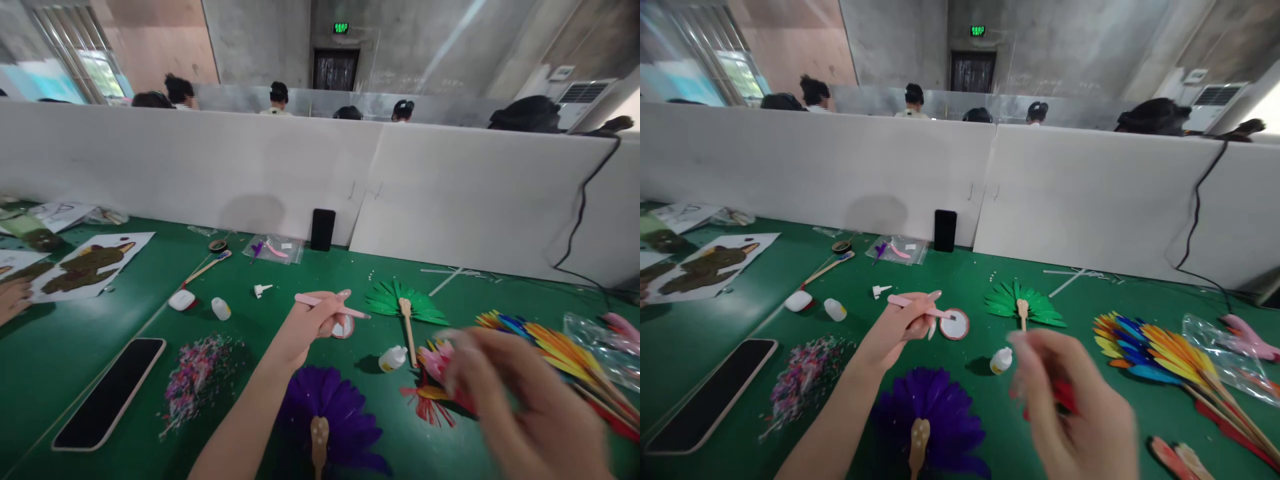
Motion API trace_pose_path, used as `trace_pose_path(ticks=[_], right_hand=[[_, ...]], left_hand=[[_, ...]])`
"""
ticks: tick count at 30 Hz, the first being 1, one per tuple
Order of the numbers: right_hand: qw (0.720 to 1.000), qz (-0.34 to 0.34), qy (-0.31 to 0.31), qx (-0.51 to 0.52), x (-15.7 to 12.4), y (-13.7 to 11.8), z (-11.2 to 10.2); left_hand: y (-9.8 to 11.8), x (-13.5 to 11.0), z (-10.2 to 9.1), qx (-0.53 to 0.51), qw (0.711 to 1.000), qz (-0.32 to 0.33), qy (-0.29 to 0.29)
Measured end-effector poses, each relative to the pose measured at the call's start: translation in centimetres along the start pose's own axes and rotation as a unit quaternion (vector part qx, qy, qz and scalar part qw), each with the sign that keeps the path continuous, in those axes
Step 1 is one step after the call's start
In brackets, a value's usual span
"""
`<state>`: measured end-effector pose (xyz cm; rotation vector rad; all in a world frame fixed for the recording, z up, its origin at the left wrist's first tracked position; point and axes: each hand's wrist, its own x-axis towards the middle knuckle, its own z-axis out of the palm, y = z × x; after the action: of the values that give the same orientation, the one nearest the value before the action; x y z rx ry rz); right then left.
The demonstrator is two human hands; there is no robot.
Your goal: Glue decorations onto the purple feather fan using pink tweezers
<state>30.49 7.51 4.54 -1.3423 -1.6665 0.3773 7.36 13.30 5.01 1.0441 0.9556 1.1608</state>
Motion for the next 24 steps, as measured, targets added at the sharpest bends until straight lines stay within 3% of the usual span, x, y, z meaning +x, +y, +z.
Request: trace_pose_path(ticks=[4, 10, 18, 24], right_hand=[[0.992, -0.079, -0.09, 0.036, 4.1, -3.4, 3.2], [0.98, -0.182, -0.045, 0.059, 4.0, -4.5, 5.0], [0.976, -0.206, -0.017, 0.069, 4.0, -5.3, 5.5], [0.975, -0.193, 0.004, 0.107, 4.1, -5.1, 5.7]], left_hand=[[1.5, -1.4, 0.8, -0.104, 0.995, -0.003, 0.004], [2.0, -2.1, 0.8, -0.118, 0.993, 0.006, 0.011], [2.1, -2.2, 0.8, -0.094, 0.995, 0.0, -0.015], [2.1, -2.1, 1.0, -0.144, 0.988, -0.059, -0.001]])
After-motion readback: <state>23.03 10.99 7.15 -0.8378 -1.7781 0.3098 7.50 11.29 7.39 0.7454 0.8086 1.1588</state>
